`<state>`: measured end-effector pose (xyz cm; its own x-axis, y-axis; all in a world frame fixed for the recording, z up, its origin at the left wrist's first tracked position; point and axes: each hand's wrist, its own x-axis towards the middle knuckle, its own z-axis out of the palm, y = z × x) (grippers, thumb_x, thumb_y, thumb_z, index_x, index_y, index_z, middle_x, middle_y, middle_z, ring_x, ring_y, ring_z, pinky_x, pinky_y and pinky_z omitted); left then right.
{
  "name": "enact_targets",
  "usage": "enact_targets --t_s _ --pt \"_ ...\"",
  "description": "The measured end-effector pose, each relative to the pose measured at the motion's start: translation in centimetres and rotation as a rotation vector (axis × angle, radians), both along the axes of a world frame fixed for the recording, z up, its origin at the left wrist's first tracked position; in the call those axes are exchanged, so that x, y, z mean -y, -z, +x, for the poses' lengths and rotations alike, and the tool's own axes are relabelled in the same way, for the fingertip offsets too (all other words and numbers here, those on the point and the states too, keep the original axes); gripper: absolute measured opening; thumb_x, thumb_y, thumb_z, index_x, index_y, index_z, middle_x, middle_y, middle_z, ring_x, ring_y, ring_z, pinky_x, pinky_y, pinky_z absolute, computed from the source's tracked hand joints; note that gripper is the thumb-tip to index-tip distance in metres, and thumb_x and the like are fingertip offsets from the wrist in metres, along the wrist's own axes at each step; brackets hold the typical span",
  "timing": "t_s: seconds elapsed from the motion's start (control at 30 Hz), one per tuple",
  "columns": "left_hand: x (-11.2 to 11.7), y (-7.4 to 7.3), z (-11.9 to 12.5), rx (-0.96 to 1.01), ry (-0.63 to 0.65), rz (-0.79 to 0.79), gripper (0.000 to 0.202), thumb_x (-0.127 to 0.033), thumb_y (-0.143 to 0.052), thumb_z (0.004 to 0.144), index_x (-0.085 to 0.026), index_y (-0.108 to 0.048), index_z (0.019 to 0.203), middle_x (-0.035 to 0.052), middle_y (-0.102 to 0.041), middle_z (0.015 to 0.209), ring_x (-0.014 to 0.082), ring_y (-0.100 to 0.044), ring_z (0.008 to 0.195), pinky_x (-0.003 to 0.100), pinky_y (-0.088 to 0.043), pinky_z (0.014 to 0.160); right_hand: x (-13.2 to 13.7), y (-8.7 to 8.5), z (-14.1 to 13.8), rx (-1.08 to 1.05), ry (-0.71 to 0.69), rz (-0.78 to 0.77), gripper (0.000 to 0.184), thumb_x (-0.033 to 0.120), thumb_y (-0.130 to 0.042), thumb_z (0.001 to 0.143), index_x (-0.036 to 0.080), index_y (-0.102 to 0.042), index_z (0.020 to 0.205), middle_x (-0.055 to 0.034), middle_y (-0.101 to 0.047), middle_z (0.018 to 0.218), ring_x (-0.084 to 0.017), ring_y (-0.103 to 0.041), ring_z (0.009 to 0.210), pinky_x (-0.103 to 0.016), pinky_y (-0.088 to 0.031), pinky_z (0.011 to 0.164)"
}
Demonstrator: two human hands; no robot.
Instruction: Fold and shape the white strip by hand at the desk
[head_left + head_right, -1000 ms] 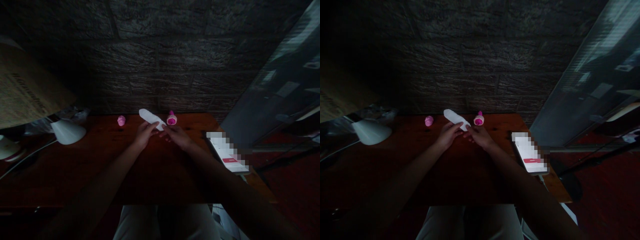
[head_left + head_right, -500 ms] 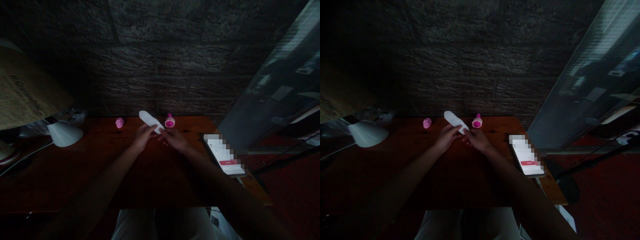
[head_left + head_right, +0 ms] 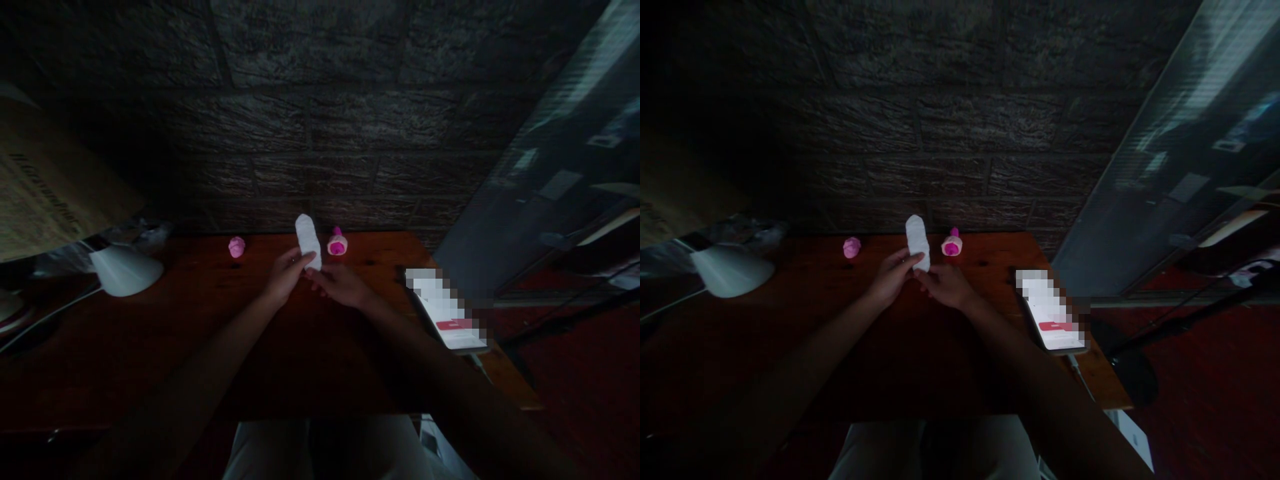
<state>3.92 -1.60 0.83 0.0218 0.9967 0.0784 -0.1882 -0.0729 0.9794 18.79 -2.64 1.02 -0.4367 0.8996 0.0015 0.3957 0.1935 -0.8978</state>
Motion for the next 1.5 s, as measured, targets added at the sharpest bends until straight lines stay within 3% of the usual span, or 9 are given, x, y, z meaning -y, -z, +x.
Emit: enact_targets --t_s 0.3,1.5 --pt "0.05 -0.13 -0.01 -0.014 0.008 -0.002 0.026 -0.036 -0.076 0.065 -0.016 -0.068 0.079 0.0019 -0.065 0.073 0.0135 -0.058 0.065 0.025 -0.044 0.058 0.04 0.18 0.03 -0.06 -0.001 -0.01 0.032 0.04 -0.053 0.096 0.016 -0.071 0.085 -0.0042 -0.07 0.074 -0.01 -0.062 0.057 -0.022 -0.046 0.056" --pt "0.21 -0.11 0.14 -0.125 0.051 0.065 0.027 -0.036 -0.076 0.069 -0.015 -0.067 0.083 -0.0002 -0.062 0.068 0.0114 -0.053 0.057 0.023 -0.04 0.051 0.09 -0.04 -0.05 0.074 -0.057 0.064 0.031 0.035 -0.052 0.097 0.013 -0.069 0.083 -0.0052 -0.071 0.075 -0.011 -0.064 0.062 -0.023 -0.046 0.061"
